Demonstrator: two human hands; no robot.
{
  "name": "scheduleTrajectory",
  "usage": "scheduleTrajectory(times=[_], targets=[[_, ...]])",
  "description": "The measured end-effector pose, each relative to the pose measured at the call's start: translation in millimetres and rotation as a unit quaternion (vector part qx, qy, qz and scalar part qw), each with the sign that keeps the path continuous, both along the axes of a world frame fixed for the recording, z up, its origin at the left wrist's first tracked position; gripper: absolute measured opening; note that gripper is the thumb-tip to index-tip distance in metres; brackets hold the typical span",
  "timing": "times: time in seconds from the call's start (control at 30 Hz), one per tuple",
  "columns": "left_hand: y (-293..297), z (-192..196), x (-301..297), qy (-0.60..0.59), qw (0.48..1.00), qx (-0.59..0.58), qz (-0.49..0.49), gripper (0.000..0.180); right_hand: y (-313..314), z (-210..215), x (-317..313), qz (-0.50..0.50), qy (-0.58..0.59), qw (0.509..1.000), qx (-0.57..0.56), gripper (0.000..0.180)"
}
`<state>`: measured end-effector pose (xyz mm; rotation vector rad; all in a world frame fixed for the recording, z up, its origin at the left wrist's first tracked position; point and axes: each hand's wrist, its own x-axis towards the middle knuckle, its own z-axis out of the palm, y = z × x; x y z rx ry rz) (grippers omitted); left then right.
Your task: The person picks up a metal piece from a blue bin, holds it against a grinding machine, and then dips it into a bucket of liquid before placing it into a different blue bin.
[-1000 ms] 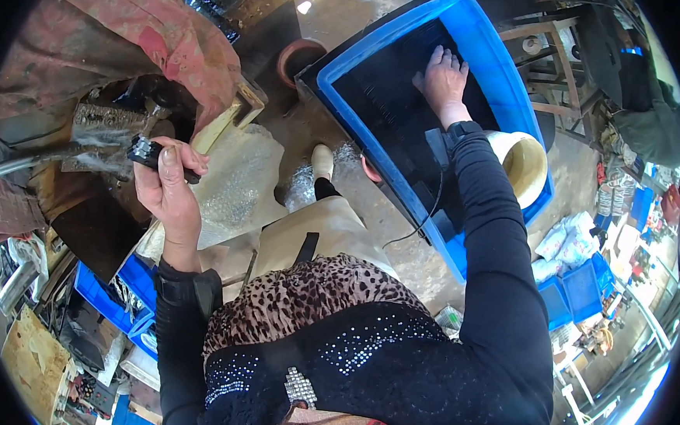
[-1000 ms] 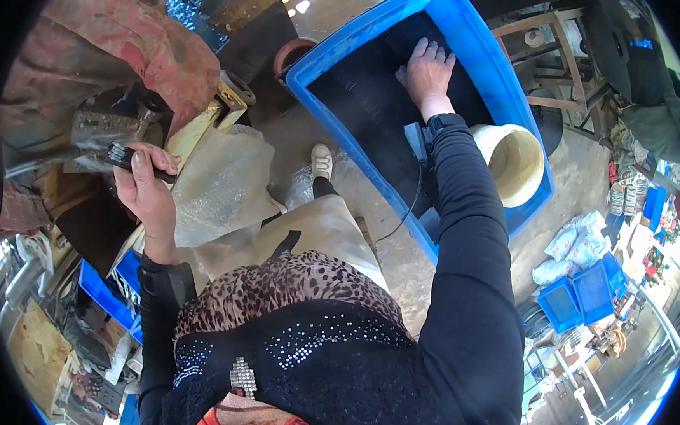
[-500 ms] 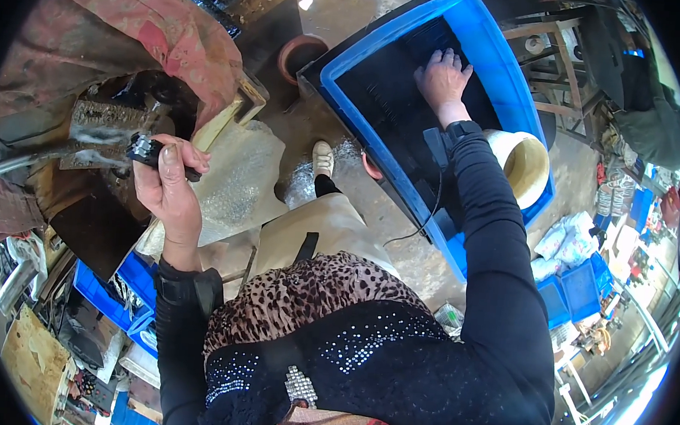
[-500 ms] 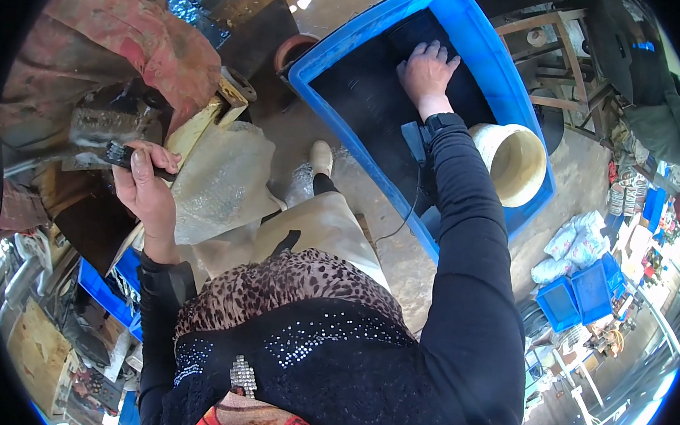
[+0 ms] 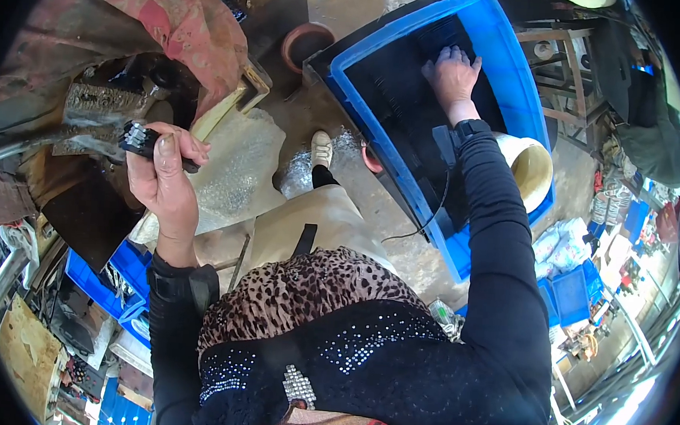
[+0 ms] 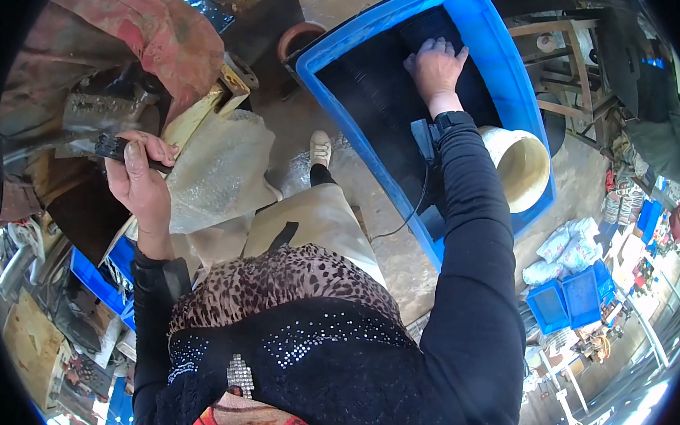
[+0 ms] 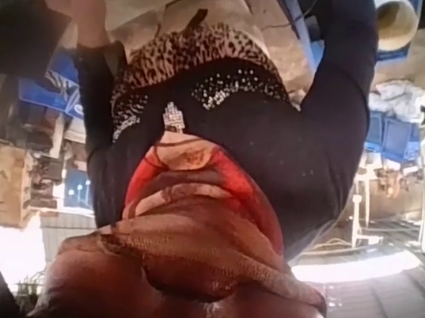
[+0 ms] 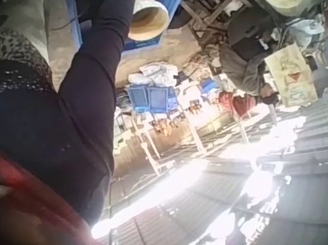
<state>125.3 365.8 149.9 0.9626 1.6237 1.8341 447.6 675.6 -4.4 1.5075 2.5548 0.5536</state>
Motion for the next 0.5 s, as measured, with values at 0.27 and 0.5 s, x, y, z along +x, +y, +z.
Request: scheduleTrajectory(times=[0.27, 0.5], targets=[[0.4, -3.4, 0.5, 0.015, 1.000, 0.000, -0.002, 0.020, -0.7, -11.5, 13.8, 0.023, 0.053, 0.998, 0.033, 0.054], [0.0, -10.0, -3.6, 0.021, 1.000, -0.001, -0.002, 0.019, -10.8, -4.5, 27.9, -0.071, 0.145, 0.986, -0.029, 0.067]])
